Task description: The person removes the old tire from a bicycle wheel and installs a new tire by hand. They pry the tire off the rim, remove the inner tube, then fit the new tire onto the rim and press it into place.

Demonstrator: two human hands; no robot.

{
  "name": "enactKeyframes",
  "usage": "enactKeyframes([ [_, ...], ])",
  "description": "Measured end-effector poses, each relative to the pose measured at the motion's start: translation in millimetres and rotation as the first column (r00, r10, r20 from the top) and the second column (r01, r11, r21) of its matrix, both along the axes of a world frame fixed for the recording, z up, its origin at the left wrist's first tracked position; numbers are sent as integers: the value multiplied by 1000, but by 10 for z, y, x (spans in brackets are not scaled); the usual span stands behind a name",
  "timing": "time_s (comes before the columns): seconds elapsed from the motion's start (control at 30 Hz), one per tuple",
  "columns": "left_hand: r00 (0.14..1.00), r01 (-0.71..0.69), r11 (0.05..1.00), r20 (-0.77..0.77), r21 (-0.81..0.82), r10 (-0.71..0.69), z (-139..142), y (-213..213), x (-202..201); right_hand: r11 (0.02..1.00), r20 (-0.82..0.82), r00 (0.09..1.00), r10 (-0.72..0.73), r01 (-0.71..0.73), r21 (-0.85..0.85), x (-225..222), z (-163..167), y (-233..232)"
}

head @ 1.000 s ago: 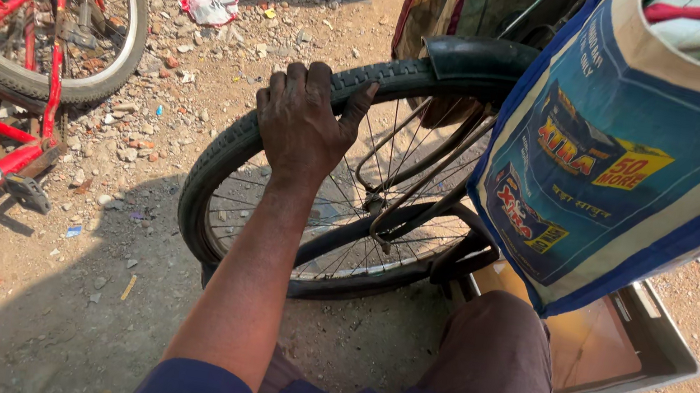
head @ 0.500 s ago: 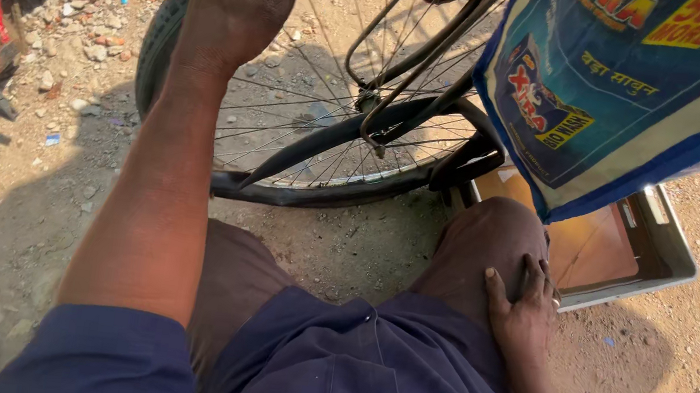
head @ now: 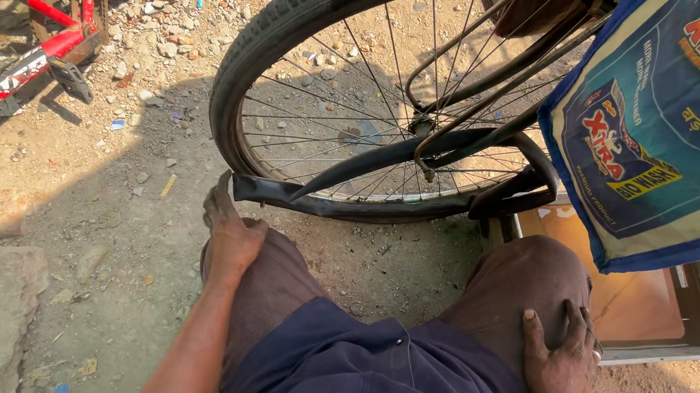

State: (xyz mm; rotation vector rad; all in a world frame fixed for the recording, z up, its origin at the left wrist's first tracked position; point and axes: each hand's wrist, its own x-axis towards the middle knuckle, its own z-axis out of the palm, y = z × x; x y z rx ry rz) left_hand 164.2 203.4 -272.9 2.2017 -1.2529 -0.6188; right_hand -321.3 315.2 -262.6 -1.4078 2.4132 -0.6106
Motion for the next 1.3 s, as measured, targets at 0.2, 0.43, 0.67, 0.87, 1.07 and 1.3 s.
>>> enactKeyframes([
  [0.2, 991, -102, 901, 34, -421, 128, -373, -419, -55, 998, 16, 1000, 19, -18, -54, 3, -59, 62],
  [0.43, 972, 125, 814, 235, -568, 14, -16, -653, -106, 1000, 15, 1000, -9, 9, -2, -154, -107, 64],
  [0.67, 939, 278, 694, 341, -664, -50, 674, -926, -294, 998, 2, 1000, 5, -5, -58, -245, -81, 57],
  [0.87, 948, 261, 735, 24, -625, -316, 874, -1275, -254, 995, -3, 1000, 3, -3, -103, -280, -101, 86],
  [1.07, 967, 209, 778, 5, -593, -256, 748, -1334, -140, 991, 29, 999, -22, 26, -129, -208, -101, 140],
  [1.3, 945, 313, 718, 279, -622, -169, 607, -1230, 134, 994, 17, 1000, -2, 4, -111, 60, -32, 122],
])
